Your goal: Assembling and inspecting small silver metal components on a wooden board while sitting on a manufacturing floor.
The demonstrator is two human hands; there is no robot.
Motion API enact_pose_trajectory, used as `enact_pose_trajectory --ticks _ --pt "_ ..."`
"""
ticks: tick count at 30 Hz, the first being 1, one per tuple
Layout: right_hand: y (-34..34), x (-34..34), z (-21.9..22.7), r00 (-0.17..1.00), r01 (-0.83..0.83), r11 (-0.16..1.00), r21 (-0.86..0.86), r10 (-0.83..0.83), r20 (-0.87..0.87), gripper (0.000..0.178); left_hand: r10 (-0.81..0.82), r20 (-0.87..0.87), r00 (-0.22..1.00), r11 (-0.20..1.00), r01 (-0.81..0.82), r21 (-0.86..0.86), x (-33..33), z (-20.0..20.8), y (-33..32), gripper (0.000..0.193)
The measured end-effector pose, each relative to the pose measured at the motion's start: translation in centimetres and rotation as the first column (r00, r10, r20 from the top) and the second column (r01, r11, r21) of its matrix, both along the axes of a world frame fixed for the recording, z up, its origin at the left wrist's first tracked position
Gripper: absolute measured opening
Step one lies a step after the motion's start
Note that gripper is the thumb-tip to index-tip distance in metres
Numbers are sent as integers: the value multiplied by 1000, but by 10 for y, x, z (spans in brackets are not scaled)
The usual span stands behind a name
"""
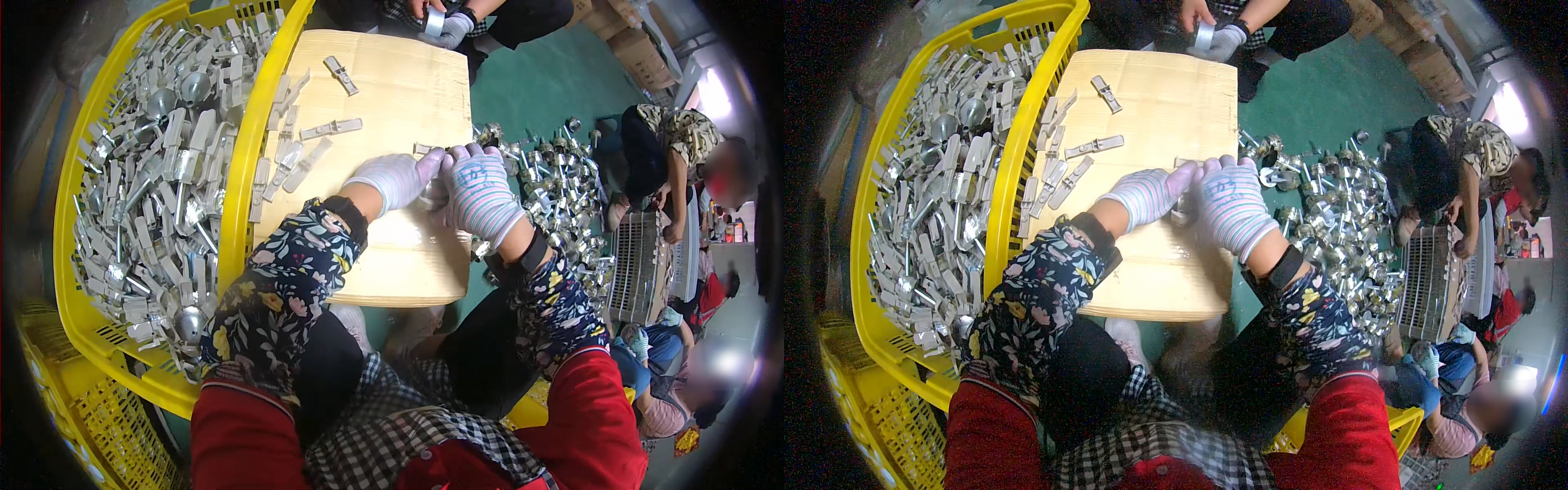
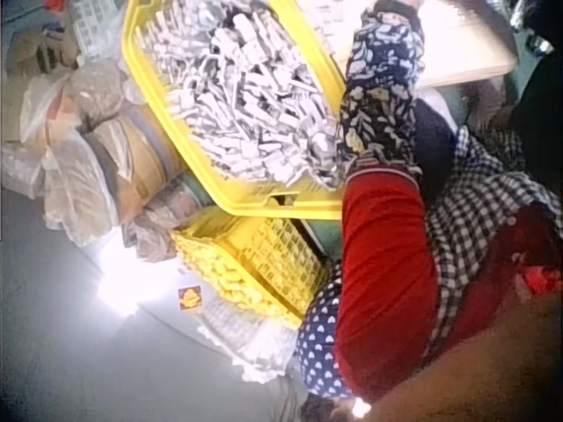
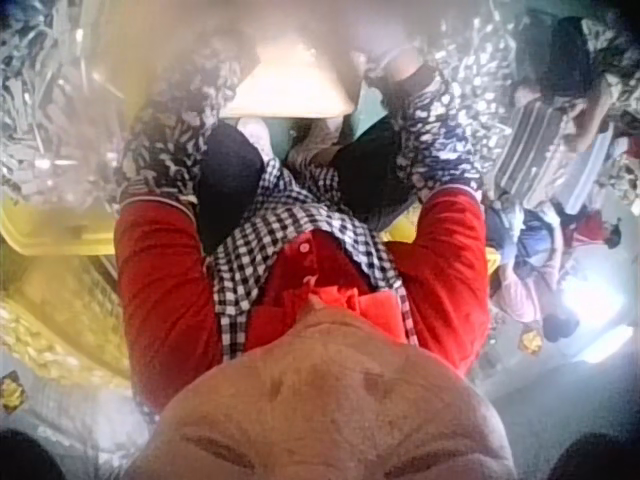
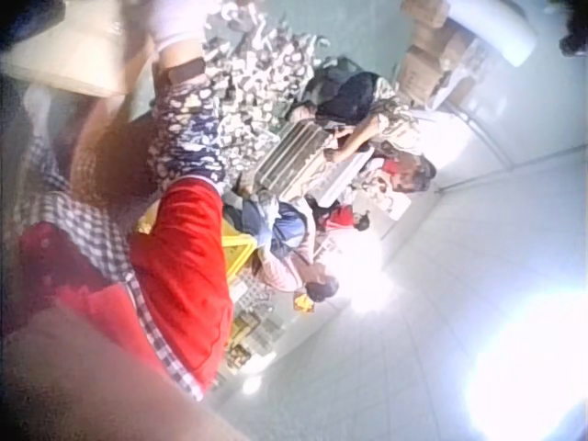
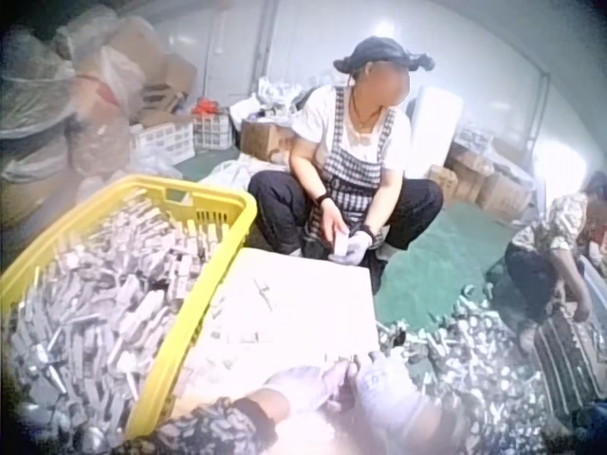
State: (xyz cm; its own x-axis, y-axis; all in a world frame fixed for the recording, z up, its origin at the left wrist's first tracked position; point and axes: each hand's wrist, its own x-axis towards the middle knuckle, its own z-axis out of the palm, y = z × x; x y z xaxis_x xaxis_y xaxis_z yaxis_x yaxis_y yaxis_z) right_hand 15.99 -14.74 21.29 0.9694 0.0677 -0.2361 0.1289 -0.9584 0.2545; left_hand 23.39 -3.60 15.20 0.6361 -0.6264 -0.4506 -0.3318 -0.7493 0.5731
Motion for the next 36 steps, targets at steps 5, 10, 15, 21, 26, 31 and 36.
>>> enact_pose_trajectory --ticks 5,10,15,21,26,31,36 --pt "-15 12 0 986 9 1000 -21 -12 -167 62 -86 214 973 996 92 -18 -24 24 3 67" --pt "-7 24 10 975 45 990 131 -15 -223 67 -162 232 959 987 158 34 -13 6 8 56" --pt "-3 -13 -27 932 -51 999 -8 50 359 57 -358 370 857 932 352 86 -5 6 7 38" --pt "-8 -13 -33 944 -68 992 106 29 329 64 -324 377 868 939 343 17 -13 13 11 46" --pt "-2 -3 -16 995 -2 991 132 -11 100 70 -226 154 962 973 231 -16 -12 16 11 65" --pt "2 3 -11 999 -32 996 86 28 40 70 -57 81 995 993 66 -101 -16 2 12 74" --pt "-2 9 -11 1000 -15 993 116 13 11 68 -28 -342 939 968 -59 -243 9 17 28 64"
